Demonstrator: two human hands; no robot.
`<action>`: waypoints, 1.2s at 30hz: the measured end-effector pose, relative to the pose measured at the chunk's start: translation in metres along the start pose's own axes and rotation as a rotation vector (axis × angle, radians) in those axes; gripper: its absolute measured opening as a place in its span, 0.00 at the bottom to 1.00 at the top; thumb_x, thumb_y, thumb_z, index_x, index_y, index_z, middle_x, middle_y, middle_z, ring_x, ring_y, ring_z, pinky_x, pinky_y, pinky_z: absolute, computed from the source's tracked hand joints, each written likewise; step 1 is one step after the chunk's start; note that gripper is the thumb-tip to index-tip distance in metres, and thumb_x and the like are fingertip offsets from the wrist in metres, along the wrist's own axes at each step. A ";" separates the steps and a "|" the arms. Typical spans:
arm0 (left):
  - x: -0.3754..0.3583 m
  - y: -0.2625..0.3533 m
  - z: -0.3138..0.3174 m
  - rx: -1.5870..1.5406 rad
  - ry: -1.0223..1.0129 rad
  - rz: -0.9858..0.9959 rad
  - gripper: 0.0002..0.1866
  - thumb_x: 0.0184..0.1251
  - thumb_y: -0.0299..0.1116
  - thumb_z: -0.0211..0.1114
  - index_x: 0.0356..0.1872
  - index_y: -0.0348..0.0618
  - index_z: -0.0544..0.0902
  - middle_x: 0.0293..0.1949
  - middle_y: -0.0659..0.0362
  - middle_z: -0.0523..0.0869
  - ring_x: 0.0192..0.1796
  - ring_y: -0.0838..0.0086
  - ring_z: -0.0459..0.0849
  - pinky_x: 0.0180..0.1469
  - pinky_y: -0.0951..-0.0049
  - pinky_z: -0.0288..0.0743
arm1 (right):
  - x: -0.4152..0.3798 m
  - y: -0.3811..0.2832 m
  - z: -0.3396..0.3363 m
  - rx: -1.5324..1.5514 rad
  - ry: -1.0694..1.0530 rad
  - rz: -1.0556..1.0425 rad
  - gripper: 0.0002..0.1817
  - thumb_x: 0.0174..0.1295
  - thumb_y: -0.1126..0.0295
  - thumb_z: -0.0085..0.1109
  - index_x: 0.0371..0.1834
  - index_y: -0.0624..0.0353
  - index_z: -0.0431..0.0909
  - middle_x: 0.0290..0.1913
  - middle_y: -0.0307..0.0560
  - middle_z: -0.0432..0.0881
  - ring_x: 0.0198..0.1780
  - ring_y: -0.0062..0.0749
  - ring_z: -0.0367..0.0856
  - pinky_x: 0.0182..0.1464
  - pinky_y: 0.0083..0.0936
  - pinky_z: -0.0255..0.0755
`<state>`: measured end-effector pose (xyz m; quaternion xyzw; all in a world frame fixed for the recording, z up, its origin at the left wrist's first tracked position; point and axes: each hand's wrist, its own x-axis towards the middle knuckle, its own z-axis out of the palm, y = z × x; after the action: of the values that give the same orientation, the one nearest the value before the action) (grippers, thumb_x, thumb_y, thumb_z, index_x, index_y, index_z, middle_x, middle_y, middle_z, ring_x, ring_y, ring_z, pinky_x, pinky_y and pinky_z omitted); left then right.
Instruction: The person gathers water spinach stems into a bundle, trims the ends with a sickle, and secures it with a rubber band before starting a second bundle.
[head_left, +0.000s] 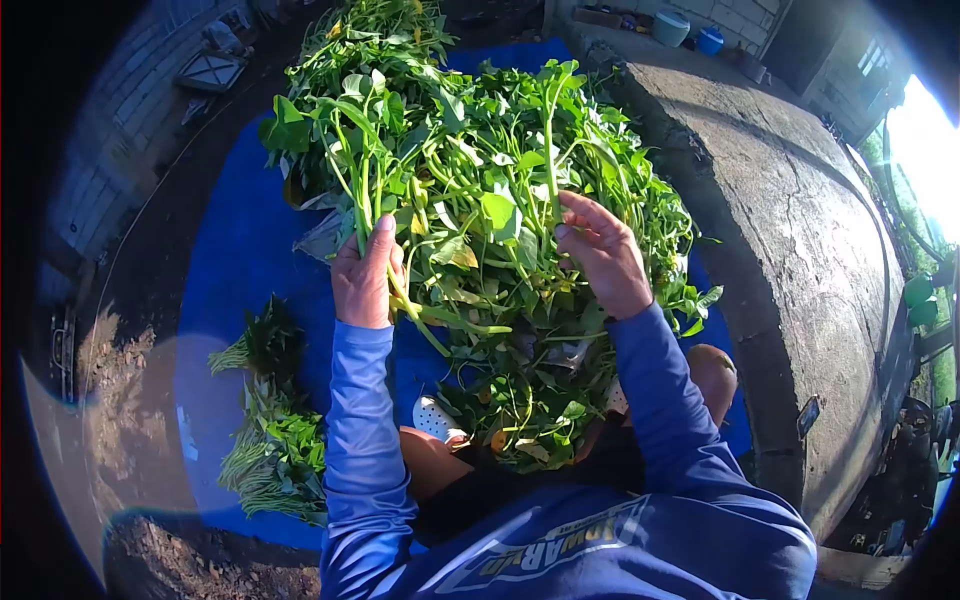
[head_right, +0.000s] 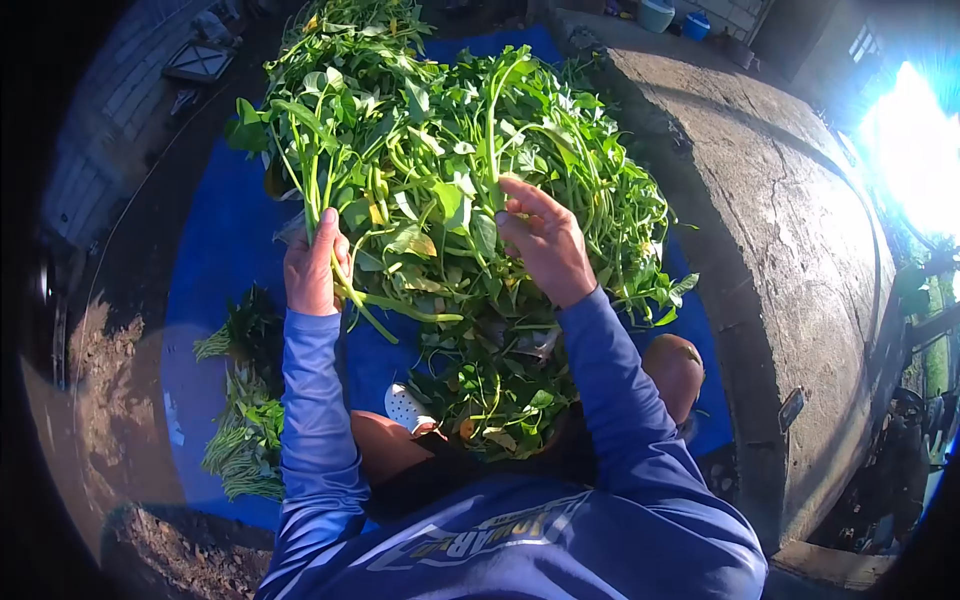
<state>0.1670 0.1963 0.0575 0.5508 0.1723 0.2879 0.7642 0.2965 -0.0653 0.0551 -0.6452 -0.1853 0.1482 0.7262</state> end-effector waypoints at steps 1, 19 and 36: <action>-0.002 0.001 0.001 0.015 -0.009 0.006 0.18 0.74 0.48 0.73 0.32 0.49 0.78 0.20 0.67 0.75 0.17 0.83 0.73 0.19 0.81 0.64 | -0.004 0.006 0.002 -0.097 0.021 -0.043 0.23 0.70 0.74 0.67 0.69 0.54 0.82 0.50 0.34 0.78 0.40 0.18 0.81 0.42 0.21 0.78; -0.021 -0.057 0.025 0.216 -0.077 -0.179 0.23 0.72 0.56 0.73 0.41 0.42 0.87 0.30 0.62 0.86 0.28 0.81 0.80 0.33 0.78 0.72 | -0.047 0.050 0.058 -0.197 -0.205 -0.181 0.19 0.71 0.69 0.68 0.63 0.61 0.84 0.42 0.39 0.87 0.41 0.21 0.82 0.48 0.24 0.79; 0.010 -0.033 -0.003 -0.061 -0.205 -0.156 0.26 0.76 0.63 0.65 0.36 0.48 0.76 0.28 0.59 0.81 0.28 0.69 0.84 0.29 0.72 0.77 | -0.070 0.092 0.018 0.725 -0.234 0.501 0.11 0.73 0.71 0.65 0.55 0.53 0.88 0.56 0.40 0.89 0.59 0.30 0.84 0.64 0.37 0.74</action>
<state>0.1811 0.1970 0.0262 0.5387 0.1266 0.1747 0.8144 0.2283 -0.0705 -0.0394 -0.3534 -0.0405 0.4466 0.8210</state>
